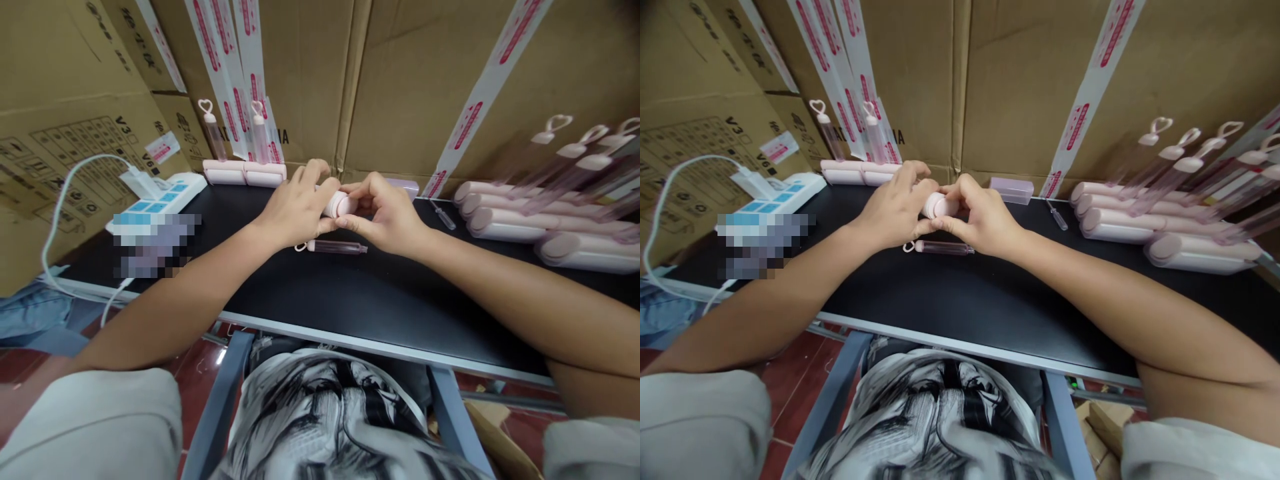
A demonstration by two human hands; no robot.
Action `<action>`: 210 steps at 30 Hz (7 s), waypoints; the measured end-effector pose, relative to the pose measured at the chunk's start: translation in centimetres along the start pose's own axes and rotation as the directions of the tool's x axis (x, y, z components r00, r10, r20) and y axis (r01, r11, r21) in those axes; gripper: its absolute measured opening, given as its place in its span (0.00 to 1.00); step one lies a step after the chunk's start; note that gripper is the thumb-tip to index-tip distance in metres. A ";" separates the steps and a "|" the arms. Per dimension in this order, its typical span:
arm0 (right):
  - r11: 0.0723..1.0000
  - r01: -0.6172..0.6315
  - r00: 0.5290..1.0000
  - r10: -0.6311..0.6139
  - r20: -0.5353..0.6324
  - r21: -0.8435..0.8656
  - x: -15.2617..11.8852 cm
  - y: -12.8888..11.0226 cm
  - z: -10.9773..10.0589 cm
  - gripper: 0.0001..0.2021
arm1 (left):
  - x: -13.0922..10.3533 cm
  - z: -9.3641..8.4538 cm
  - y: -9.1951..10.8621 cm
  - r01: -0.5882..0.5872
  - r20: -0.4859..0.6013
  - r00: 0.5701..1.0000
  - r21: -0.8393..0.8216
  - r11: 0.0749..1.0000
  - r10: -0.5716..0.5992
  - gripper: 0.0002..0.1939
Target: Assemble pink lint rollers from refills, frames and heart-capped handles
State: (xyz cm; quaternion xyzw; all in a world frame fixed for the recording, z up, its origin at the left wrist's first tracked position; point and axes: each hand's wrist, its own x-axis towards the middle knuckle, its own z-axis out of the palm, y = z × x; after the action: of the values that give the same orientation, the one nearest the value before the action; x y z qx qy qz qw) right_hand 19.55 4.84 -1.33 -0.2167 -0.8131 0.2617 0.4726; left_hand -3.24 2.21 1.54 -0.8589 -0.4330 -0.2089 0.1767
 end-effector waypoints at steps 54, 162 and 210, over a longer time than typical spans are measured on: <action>0.750 -0.439 0.859 0.512 -0.015 0.495 4.1 -1.6 -6.8 0.19 | -0.7 1.2 2.4 0.112 0.056 0.994 -0.553 0.825 -0.098 0.20; 0.930 -0.343 0.939 0.343 0.029 0.129 3.5 -0.4 -8.0 0.29 | 0.5 0.5 -0.9 0.563 0.555 0.827 -0.815 0.138 -0.090 0.17; 0.915 -0.393 0.915 0.399 -0.061 0.085 2.9 -1.5 -4.3 0.20 | 0.4 -0.2 -0.7 0.611 0.612 0.790 -0.787 0.087 -0.018 0.19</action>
State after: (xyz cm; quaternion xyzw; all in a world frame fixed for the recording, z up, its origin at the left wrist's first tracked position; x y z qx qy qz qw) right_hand 21.91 6.40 3.29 -0.3700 -0.7236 0.3721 0.4483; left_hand -3.61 2.79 1.98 -0.6648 -0.4041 -0.2615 -0.5713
